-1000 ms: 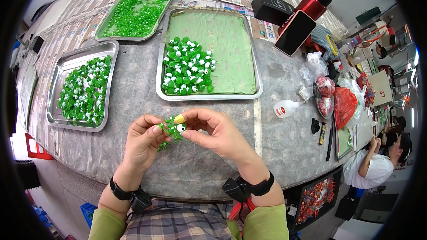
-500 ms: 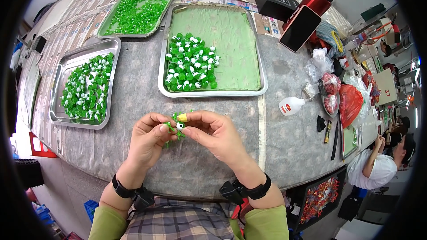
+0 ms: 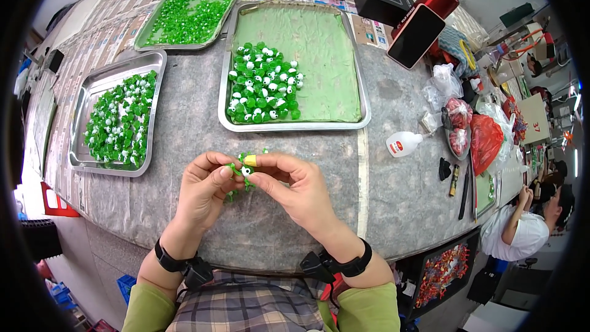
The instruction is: The person applies glue to green plastic pieces, attaches white plastic pieces to them by hand, and places the assembled items onto a tray.
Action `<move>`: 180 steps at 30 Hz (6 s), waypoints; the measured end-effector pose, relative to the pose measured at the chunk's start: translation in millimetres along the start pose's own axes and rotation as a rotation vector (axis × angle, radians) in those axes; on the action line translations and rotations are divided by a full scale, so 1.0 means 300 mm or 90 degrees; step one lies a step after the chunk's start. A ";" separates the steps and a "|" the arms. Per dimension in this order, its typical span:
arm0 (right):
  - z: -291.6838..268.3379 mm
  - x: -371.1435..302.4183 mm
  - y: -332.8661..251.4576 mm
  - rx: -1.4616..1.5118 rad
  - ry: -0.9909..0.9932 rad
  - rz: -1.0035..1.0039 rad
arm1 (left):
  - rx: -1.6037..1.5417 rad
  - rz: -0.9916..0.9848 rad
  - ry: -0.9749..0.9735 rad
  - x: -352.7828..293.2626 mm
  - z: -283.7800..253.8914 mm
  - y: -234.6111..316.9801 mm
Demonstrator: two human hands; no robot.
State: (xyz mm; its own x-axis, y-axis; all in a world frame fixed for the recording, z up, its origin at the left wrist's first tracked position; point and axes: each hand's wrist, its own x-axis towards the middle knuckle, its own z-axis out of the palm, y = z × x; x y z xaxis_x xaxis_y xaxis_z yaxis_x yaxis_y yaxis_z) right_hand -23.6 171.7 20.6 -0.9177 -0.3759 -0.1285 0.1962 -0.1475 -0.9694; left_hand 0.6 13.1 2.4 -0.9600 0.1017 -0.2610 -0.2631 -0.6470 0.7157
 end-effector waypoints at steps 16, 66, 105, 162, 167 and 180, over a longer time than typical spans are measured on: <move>-0.003 -0.006 -0.021 -0.015 0.003 -0.050 | 0.061 0.017 0.017 -0.001 0.000 -0.009; -0.103 0.034 0.015 -0.780 -0.136 -0.148 | 0.076 0.178 -0.066 0.010 -0.063 0.059; -0.169 -0.069 -0.207 -0.091 0.263 -0.338 | 0.048 0.005 -0.005 0.004 0.001 0.015; -0.056 -0.062 -0.090 -0.245 0.232 -0.459 | 0.013 0.003 0.018 0.000 -0.001 0.011; -0.047 -0.063 -0.086 -0.268 0.229 -0.425 | 0.007 0.013 0.021 0.000 0.001 0.015; -0.111 -0.061 -0.133 -0.103 0.328 -0.396 | -0.003 0.022 0.016 0.001 0.002 0.014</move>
State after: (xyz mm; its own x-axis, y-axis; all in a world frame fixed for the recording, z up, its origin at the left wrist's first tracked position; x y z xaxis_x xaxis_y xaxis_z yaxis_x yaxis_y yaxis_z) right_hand -26.3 215.0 54.8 -0.8937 0.2039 0.3997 -0.4159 -0.0422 -0.9084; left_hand -0.9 10.9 5.8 -0.9656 0.0603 -0.2531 -0.2298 -0.6538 0.7209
